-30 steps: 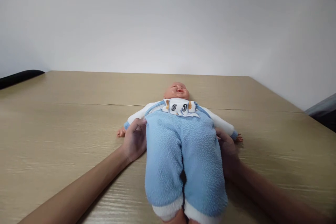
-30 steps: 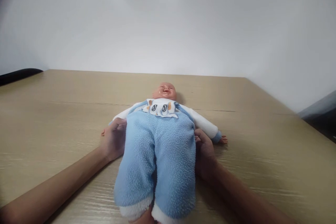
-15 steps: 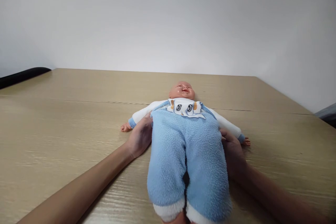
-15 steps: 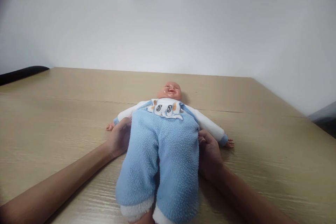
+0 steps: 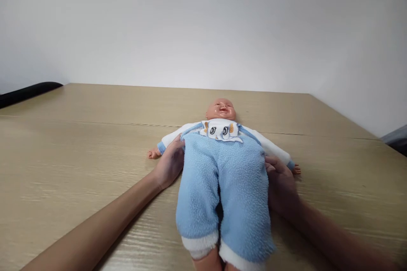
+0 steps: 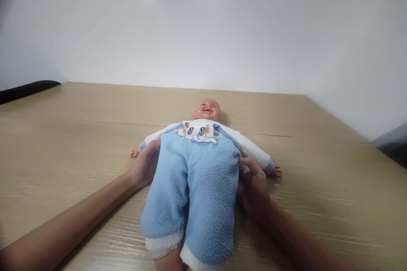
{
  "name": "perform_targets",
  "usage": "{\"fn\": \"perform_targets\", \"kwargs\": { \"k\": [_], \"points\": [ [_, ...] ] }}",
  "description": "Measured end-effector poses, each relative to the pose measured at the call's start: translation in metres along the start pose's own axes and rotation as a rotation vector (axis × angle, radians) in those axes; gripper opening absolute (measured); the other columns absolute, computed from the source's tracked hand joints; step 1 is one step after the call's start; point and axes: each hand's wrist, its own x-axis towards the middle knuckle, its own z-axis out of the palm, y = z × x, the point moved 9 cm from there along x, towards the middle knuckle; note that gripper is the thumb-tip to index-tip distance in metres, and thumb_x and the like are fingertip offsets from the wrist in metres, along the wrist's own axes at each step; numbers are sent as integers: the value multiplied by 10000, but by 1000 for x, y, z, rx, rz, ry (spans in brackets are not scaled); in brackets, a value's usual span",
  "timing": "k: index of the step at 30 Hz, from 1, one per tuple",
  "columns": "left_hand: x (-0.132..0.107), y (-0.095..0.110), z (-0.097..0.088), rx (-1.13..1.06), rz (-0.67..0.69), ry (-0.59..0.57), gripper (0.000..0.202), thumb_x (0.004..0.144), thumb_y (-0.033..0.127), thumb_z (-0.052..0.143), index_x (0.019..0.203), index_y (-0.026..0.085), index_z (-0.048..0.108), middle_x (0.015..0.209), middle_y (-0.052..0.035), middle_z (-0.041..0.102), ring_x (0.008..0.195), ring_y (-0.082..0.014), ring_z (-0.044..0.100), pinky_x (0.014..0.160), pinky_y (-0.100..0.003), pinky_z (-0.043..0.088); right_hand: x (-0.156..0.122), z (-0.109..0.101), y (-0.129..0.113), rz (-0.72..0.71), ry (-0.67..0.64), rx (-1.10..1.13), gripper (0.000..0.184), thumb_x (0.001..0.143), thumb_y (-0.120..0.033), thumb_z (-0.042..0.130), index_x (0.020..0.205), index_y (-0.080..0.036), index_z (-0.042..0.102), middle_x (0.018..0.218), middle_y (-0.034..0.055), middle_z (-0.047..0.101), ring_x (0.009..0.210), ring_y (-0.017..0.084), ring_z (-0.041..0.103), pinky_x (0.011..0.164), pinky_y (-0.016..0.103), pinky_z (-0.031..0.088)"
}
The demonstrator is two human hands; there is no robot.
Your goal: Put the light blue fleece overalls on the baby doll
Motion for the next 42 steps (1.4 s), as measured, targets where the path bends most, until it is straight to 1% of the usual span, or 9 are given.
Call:
{"fn": "perform_targets", "kwargs": {
  "k": [3,7,12,15,20,24,30,35,42],
  "points": [
    [2,-1,-2,-10,0,23,210,909,277,686,1098,201,740,1185,-65,781,1235,-312,682,1127,-425,481,-1,5,-9,-36,52,-26,209,734,-335,902,764,-293,700,651,-10,671,625,244,610,564,378,492],
    [3,4,5,-34,5,7,130,834,250,716,953,201,722,1145,-56,776,1232,-319,670,1117,-411,487,0,16,-14,-48,31,-30,189,760,-341,871,761,-303,686,650,-9,670,727,298,667,655,418,530],
    [3,10,5,-19,2,9,234,823,266,731,1050,211,738,1115,-47,765,1219,-326,666,1089,-414,498,1,12,-14,-36,132,-21,134,750,-279,838,729,-291,706,666,-9,678,666,255,607,642,396,505],
    [3,10,0,-6,5,19,217,815,255,737,1026,206,739,1056,-48,760,1165,-319,681,1060,-409,503,2,16,-14,-26,95,-26,97,791,-291,800,725,-282,730,663,5,671,664,258,599,629,395,494],
    [5,8,-6,32,3,19,208,807,258,729,1004,192,737,1018,-58,758,1099,-309,693,1060,-422,487,0,11,-23,-133,129,-63,167,808,-263,807,668,-284,720,662,-5,655,639,220,544,609,367,465],
    [5,7,-5,39,-15,-7,217,847,279,719,1040,183,740,1117,-83,775,1179,-317,682,1112,-423,451,-3,18,-28,-176,104,-108,122,791,-281,806,687,-299,746,729,19,702,764,271,618,691,393,503],
    [9,5,-4,19,-10,-21,222,941,338,722,1107,193,754,1230,-89,771,1265,-311,655,1123,-393,445,-11,43,-48,-208,16,-92,197,757,-291,796,644,-304,634,842,40,737,1032,330,655,845,399,519],
    [9,4,-8,97,-18,-10,246,957,397,745,1075,183,774,1142,-92,778,1134,-298,684,1043,-382,457,-5,52,-56,-182,-121,-140,130,815,-386,787,821,-295,694,814,1,681,825,261,604,747,358,471],
    [7,4,-15,159,9,-9,200,952,380,753,1028,196,730,982,-38,710,904,-205,618,866,-308,436,17,50,-74,-184,-105,-509,246,869,-486,794,935,-268,702,766,-32,587,692,188,459,616,302,366]
  ]
}}
